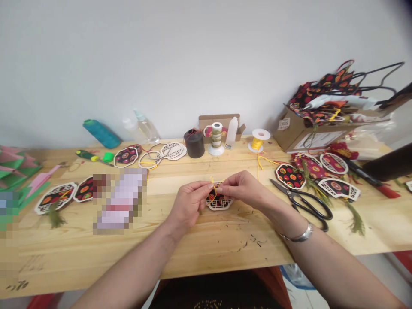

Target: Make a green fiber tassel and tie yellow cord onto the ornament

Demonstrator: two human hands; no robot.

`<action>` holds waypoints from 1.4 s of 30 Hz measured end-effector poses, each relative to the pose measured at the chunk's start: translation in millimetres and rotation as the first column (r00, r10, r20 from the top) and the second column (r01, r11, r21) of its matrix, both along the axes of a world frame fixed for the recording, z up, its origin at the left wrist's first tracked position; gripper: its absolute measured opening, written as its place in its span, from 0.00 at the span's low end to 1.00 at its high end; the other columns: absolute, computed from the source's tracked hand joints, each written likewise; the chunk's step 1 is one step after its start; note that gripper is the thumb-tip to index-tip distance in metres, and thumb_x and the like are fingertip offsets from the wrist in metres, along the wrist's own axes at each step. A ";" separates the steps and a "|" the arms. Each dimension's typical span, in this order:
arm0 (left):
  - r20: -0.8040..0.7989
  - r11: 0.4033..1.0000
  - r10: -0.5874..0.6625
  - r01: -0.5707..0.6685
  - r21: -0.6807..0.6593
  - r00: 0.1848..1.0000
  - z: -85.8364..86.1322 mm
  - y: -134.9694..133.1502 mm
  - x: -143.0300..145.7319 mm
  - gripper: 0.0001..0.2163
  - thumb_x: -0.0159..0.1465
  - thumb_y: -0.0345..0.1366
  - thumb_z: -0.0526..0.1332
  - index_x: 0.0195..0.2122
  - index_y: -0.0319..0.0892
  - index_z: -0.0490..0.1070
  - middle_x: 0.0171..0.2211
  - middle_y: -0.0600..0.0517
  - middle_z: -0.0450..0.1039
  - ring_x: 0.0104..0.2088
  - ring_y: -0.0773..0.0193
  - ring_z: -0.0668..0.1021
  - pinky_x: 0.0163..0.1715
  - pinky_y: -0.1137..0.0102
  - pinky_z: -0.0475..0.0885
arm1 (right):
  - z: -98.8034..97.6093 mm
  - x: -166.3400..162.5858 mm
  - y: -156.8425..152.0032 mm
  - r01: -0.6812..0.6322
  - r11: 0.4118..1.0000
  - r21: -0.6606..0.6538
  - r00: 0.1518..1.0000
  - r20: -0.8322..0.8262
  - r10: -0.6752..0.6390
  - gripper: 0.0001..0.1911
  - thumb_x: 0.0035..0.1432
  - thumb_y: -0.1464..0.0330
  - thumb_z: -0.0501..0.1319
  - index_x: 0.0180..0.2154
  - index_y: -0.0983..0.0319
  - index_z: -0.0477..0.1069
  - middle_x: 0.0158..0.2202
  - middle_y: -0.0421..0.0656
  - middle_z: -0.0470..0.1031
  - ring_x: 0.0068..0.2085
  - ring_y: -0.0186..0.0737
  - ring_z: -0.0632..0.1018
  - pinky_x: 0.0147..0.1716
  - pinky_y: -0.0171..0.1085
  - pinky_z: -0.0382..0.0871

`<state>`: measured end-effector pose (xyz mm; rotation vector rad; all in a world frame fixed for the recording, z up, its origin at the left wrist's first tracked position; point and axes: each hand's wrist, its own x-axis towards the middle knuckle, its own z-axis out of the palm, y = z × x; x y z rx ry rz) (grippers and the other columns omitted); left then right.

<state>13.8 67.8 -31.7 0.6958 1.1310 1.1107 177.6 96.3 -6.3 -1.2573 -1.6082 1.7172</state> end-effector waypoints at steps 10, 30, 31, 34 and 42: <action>-0.034 1.000 -0.012 0.012 0.008 0.999 1.1 0.1 1.3 0.09 0.47 0.36 0.70 0.26 0.36 0.78 0.11 0.59 0.60 0.12 0.78 0.56 0.12 0.77 0.46 | -6.9 -2.2 1.7 0.048 0.996 -0.074 0.996 -0.070 -0.053 0.18 0.44 0.58 0.67 0.18 0.65 0.68 0.15 0.36 0.65 0.18 0.25 0.61 0.18 0.31 0.49; -0.072 1.000 -0.007 0.009 0.022 0.997 -0.3 0.7 2.0 0.10 0.46 0.38 0.70 0.25 0.37 0.78 0.11 0.59 0.61 0.13 0.78 0.56 0.13 0.76 0.47 | -6.8 -3.6 2.1 0.088 0.985 -0.151 0.990 -0.092 -0.103 0.17 0.39 0.60 0.69 0.16 0.65 0.67 0.13 0.35 0.64 0.16 0.25 0.61 0.17 0.30 0.50; -0.068 1.000 -0.009 0.011 0.021 0.998 -0.2 0.7 2.0 0.10 0.46 0.38 0.70 0.25 0.37 0.78 0.11 0.59 0.61 0.13 0.78 0.56 0.13 0.76 0.47 | -6.3 -3.3 2.0 0.092 0.984 -0.152 0.990 -0.096 -0.107 0.17 0.39 0.60 0.69 0.16 0.65 0.67 0.12 0.35 0.64 0.16 0.25 0.61 0.17 0.30 0.50; -0.052 1.000 -0.016 0.017 0.022 0.999 -0.2 0.2 1.8 0.09 0.47 0.38 0.70 0.26 0.36 0.78 0.12 0.59 0.61 0.13 0.78 0.56 0.13 0.76 0.46 | -6.8 -1.9 2.1 0.085 0.984 -0.159 0.990 -0.102 -0.102 0.16 0.39 0.61 0.69 0.16 0.65 0.68 0.13 0.35 0.64 0.16 0.25 0.61 0.17 0.31 0.50; -0.068 0.999 0.010 -0.008 0.040 0.998 -0.8 0.1 2.0 0.09 0.47 0.37 0.70 0.26 0.36 0.78 0.11 0.59 0.61 0.13 0.77 0.56 0.13 0.76 0.46 | -9.6 -1.1 4.3 0.080 0.981 -0.176 0.989 -0.112 -0.101 0.18 0.41 0.60 0.69 0.14 0.65 0.68 0.12 0.35 0.64 0.15 0.24 0.60 0.15 0.31 0.49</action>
